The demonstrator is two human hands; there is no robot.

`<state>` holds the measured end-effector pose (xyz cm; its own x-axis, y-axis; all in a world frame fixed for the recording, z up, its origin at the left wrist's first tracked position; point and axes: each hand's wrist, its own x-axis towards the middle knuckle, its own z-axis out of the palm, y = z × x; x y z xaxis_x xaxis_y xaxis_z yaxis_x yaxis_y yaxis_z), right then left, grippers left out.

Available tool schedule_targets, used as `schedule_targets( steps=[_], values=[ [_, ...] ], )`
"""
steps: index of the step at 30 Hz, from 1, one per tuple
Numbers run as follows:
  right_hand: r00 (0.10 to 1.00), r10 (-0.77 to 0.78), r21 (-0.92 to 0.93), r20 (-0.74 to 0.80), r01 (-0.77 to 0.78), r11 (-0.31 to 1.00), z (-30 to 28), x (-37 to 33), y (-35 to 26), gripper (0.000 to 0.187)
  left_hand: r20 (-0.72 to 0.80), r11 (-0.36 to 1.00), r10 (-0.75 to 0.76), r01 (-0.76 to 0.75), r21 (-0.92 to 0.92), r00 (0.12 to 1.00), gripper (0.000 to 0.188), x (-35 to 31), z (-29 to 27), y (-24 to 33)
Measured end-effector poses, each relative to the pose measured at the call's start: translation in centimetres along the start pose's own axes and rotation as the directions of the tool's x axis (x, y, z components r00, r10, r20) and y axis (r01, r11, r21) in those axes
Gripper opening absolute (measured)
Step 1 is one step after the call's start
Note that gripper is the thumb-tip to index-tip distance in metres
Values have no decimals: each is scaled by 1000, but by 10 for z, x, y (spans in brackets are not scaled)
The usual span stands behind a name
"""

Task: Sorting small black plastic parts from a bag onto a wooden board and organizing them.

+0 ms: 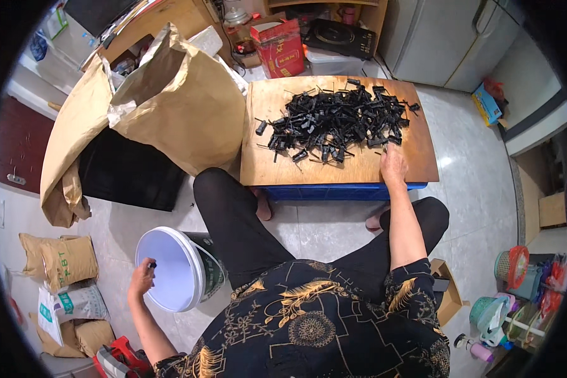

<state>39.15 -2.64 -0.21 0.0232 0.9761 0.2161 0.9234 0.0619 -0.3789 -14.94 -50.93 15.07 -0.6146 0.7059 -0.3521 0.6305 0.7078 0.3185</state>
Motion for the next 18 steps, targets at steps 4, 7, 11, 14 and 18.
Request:
schedule_targets(
  steps=[4,7,11,14,18],
  values=[
    [994,-110,10,-4,110,994,7,-2,9,15,-105,993,-14,27,117,994,20,-8,16,-12],
    [999,-29,-72,37,32,997,-3,-5,11,14,-267,946,133,-42,323,954,24,-11,11,9],
    [993,-28,112,-118,42,993,0,-4,15,16,-588,947,251,-67,316,769,27,-6,-7,72],
    [996,-18,105,-88,27,994,3,-4,13,18,-640,947,245,-322,-4,728,21,8,-3,155],
    [997,-31,96,-65,38,995,6,-5,16,21,-464,763,608,-636,117,644,22,30,25,241]
  ],
)
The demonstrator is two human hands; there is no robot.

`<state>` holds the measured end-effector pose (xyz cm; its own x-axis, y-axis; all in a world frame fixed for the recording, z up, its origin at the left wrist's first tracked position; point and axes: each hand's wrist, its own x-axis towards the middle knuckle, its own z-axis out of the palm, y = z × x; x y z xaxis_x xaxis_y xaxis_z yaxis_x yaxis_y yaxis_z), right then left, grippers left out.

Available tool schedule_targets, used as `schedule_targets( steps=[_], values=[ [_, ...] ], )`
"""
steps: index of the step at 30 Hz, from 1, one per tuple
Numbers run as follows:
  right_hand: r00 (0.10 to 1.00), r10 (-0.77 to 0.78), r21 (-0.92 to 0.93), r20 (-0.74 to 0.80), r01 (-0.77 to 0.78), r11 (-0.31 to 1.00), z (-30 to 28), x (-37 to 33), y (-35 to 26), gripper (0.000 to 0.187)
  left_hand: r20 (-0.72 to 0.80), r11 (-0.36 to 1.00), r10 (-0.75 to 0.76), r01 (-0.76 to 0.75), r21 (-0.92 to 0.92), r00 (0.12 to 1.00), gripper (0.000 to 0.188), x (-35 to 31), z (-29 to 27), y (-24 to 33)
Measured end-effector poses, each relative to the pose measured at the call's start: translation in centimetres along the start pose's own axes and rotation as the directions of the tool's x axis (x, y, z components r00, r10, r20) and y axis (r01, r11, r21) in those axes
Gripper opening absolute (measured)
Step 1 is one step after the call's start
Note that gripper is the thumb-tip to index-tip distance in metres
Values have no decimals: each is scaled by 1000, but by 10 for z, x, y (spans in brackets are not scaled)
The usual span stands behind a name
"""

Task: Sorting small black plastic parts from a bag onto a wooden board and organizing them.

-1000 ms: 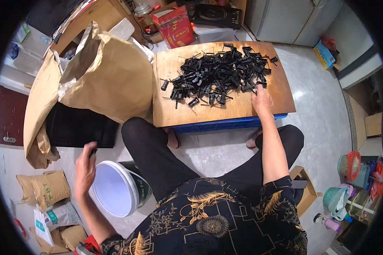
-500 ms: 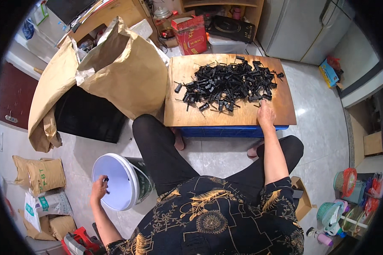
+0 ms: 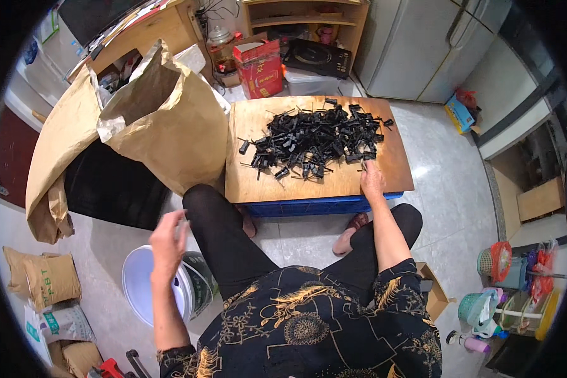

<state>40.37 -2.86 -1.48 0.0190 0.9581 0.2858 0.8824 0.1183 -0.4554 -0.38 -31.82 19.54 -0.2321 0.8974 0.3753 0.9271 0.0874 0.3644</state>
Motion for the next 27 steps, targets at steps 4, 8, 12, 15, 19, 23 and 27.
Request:
schedule_targets(
  steps=[4,8,12,15,19,23,27],
  values=[
    [999,-13,-92,48,18,996,-4,1,3,17,194,966,230,-199,-168,954,20,26,57,46],
    [997,-53,-166,58,62,984,-6,3,5,12,320,919,365,-284,-274,874,21,30,89,77],
    [996,-75,-166,48,82,983,-15,8,6,11,418,874,414,-223,-432,809,22,26,114,81],
    [997,-26,96,-66,32,995,-21,16,7,11,406,809,463,-190,-556,788,26,32,137,81],
    [973,201,863,115,-198,465,-31,19,-23,8,522,590,343,253,-767,781,49,56,174,103],
    [926,-22,926,377,-376,37,-69,-17,-98,7,671,428,112,574,-698,733,77,92,184,145],
    [881,-139,889,452,-457,-5,-80,-46,-128,8,691,234,178,652,-721,701,79,103,192,157]
  ],
)
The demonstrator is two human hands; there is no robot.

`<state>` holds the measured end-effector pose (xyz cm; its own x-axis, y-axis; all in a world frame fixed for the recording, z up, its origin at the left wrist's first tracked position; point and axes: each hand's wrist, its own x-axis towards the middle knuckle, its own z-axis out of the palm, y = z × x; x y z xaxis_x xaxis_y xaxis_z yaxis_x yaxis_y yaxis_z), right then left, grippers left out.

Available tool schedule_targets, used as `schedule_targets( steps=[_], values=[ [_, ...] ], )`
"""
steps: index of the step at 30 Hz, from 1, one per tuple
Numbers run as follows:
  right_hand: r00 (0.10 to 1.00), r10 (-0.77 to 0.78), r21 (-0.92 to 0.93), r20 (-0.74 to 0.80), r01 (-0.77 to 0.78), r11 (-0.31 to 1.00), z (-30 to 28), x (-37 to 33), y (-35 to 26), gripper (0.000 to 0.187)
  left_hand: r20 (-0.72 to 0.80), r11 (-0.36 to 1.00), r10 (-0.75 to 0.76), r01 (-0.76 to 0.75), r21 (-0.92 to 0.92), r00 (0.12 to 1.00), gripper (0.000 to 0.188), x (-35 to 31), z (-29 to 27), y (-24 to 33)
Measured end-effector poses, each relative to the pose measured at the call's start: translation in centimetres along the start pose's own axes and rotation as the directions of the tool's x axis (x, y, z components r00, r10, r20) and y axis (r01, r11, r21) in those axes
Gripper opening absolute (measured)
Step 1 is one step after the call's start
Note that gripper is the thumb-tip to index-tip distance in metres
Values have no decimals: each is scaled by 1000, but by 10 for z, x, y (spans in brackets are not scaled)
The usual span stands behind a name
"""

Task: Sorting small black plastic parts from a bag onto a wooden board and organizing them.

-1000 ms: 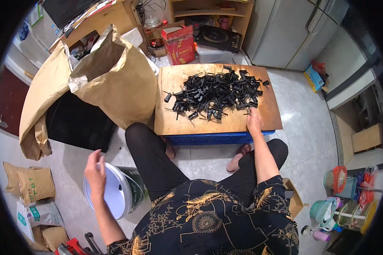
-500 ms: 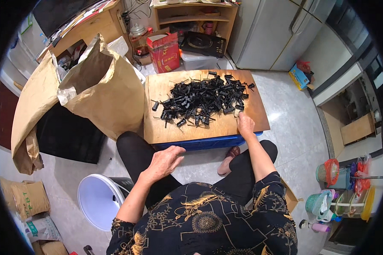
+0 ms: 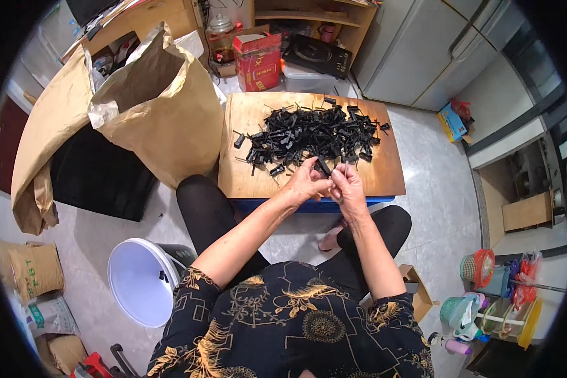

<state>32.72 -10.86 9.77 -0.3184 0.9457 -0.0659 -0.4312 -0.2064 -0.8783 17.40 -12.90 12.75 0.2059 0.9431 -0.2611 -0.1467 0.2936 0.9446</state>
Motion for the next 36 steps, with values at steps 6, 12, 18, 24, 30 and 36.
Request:
schedule_targets(
  steps=[6,12,18,24,30,36],
  values=[
    [983,184,38,12,-184,982,19,-14,3,11,-32,974,215,-212,84,976,68,-9,-6,-13],
    [983,186,37,2,-186,982,32,-11,5,15,-13,731,447,-357,582,894,56,-11,-17,-26],
    [980,196,-36,-6,-197,980,43,-11,-3,15,-102,858,389,-320,402,916,48,-24,-16,-16],
    [977,189,-177,96,-170,969,42,-8,-7,43,-64,963,251,-242,118,966,42,-24,-25,-2],
    [956,236,-246,173,-191,950,41,12,-10,46,-18,968,206,-201,153,978,40,-2,-42,0],
    [982,155,-235,111,-126,964,41,36,11,45,-18,904,312,-291,313,950,39,18,-52,-3]
  ],
)
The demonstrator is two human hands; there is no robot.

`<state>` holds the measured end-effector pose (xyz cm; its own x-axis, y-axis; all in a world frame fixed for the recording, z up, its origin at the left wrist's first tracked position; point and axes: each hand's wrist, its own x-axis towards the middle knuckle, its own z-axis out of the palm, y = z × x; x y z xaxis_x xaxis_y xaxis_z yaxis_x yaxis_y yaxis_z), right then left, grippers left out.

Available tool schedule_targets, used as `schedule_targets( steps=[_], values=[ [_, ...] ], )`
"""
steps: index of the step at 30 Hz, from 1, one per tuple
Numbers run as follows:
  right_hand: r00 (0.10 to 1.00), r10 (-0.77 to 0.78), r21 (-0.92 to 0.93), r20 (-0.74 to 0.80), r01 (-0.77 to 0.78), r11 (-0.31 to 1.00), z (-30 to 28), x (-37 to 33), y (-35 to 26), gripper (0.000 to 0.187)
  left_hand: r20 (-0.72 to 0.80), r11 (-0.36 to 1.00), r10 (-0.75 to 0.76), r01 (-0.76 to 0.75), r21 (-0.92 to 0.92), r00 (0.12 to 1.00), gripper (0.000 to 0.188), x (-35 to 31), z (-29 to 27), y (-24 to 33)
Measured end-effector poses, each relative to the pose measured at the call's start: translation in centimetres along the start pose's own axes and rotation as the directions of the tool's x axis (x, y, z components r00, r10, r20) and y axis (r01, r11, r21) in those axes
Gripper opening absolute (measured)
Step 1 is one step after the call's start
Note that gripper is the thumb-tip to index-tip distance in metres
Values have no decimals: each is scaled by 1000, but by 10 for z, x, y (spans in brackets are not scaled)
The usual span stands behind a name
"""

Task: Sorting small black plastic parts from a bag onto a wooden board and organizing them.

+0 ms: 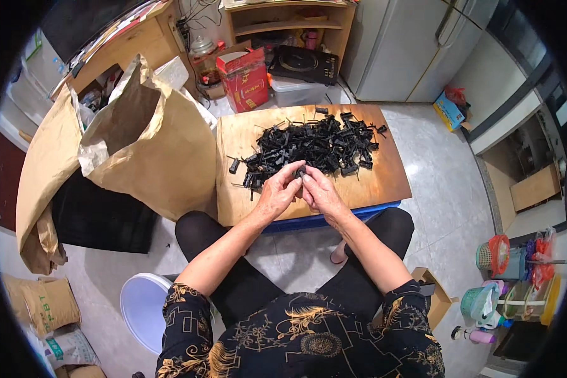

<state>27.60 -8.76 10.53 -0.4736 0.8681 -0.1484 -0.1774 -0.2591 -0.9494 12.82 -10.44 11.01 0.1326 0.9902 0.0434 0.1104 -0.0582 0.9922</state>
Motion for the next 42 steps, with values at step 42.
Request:
schedule_targets(
  steps=[42],
  values=[
    [993,-55,211,108,31,977,-24,38,23,15,249,754,-178,294,-587,952,43,12,-20,-16]
  ],
)
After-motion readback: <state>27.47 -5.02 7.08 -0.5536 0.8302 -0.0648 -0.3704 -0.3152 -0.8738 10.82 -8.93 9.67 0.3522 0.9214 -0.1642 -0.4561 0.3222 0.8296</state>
